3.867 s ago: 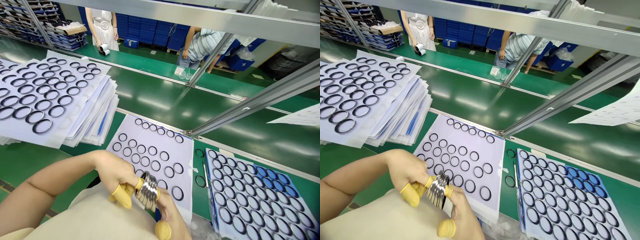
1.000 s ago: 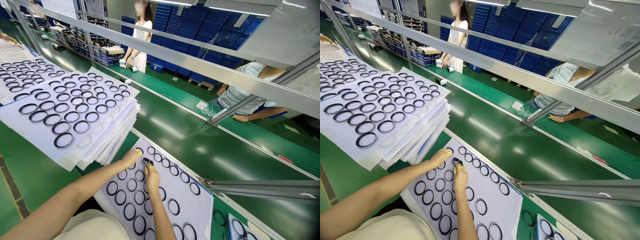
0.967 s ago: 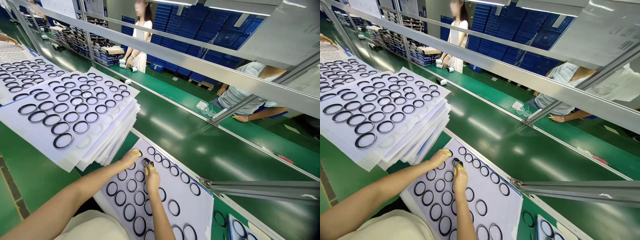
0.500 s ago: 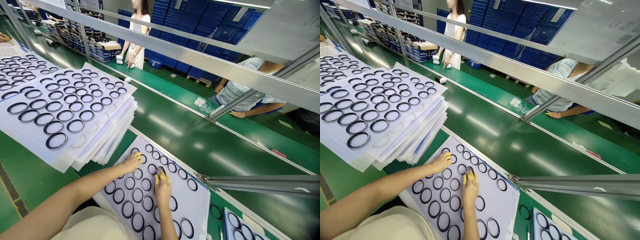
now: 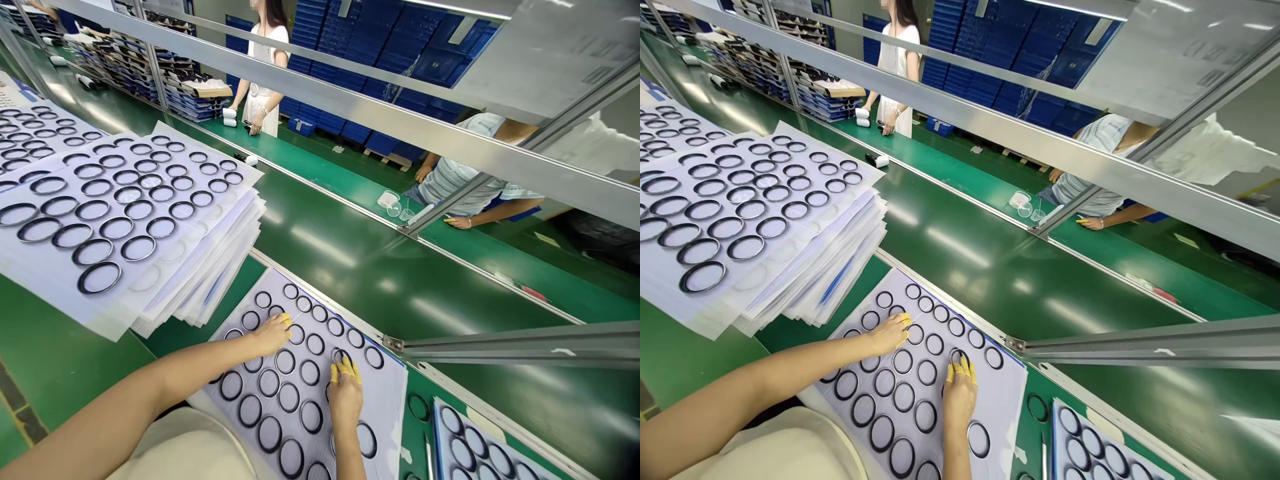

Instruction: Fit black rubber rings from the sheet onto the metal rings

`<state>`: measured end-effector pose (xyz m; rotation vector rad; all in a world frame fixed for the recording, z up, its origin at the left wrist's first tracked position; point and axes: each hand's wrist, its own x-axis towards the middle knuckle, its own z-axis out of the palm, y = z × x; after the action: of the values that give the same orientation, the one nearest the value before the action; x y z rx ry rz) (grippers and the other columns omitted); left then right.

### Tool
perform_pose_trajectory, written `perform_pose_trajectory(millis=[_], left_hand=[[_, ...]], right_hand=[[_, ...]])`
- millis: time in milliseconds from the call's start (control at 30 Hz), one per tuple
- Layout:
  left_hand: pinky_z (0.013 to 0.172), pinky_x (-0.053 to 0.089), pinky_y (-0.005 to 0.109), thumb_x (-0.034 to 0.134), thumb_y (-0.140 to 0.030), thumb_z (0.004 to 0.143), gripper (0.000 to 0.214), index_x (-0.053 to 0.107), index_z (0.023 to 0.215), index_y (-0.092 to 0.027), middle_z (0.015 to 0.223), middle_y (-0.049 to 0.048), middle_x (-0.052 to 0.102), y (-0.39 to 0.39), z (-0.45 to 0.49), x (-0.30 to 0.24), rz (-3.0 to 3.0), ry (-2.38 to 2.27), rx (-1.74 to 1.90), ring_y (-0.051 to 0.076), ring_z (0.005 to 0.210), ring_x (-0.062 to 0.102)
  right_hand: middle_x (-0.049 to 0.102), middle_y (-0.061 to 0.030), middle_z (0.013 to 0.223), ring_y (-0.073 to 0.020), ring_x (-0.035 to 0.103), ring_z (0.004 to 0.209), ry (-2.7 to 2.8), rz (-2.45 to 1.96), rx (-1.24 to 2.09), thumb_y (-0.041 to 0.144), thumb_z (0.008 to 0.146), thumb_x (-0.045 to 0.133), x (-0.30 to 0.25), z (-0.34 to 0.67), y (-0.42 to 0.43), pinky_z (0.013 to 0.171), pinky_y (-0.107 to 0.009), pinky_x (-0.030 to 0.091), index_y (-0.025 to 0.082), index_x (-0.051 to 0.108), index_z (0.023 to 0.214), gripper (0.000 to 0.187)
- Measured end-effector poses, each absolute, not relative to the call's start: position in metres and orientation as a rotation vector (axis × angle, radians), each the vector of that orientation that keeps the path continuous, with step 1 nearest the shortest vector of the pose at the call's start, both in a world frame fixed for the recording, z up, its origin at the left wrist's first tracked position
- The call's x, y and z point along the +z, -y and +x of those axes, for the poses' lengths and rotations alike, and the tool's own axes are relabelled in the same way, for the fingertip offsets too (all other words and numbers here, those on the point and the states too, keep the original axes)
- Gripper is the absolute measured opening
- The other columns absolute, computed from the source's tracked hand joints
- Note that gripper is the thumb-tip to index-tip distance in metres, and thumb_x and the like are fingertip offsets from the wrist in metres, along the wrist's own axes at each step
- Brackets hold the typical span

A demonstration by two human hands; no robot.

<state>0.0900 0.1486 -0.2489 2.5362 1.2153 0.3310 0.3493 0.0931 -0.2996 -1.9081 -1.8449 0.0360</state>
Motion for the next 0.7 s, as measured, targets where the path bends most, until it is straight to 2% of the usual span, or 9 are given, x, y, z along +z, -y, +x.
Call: perform_pose_trajectory(millis=[167,367,567,700], left_hand=[[0.1,0.04,0.041,0.057,-0.018,0.088,0.015,0.071,0.089,-0.016,0.118,0.0108,0.063,-0.15,0.082,-0.245,2.501,-1.244,0.344,0.027,0.124,0.045],[0.098,0.043,0.047,0.056,-0.025,0.091,0.02,0.063,0.107,-0.015,0.121,0.0092,0.059,-0.195,0.065,-0.235,2.401,-1.485,0.391,0.025,0.118,0.052],[0.09,0.05,0.044,0.056,-0.032,0.092,0.03,0.057,0.117,-0.016,0.12,0.0095,0.058,-0.247,0.06,-0.236,2.347,-1.617,0.33,0.022,0.105,0.059],[0.087,0.052,0.043,0.056,-0.032,0.092,0.031,0.057,0.118,-0.016,0.12,0.0095,0.058,-0.255,0.069,-0.244,2.326,-1.647,0.286,0.022,0.103,0.059]], right_hand=[[0.068,-0.0209,0.113,-0.032,0.054,0.119,1.77,-2.041,-0.034,0.045,0.092,0.03,-0.294,0.379,-0.072,0.098,-0.043,0.043,0.007,0.072,0.094,0.057],[0.071,-0.0163,0.109,-0.0396,0.055,0.113,1.624,-2.258,-0.185,0.043,0.088,0.04,-0.274,0.414,-0.054,0.09,-0.054,0.041,0.016,0.073,0.093,0.043],[0.069,-0.0144,0.114,-0.0292,0.061,0.103,1.829,-2.231,-0.185,0.026,0.089,0.047,-0.27,0.437,-0.113,0.091,-0.04,0.044,0.011,0.07,0.102,0.03],[0.069,-0.0075,0.101,-0.0206,0.063,0.092,1.948,-2.231,-0.16,0.03,0.088,0.06,-0.279,0.445,-0.146,0.086,-0.04,0.048,0.013,0.066,0.096,0.019]])
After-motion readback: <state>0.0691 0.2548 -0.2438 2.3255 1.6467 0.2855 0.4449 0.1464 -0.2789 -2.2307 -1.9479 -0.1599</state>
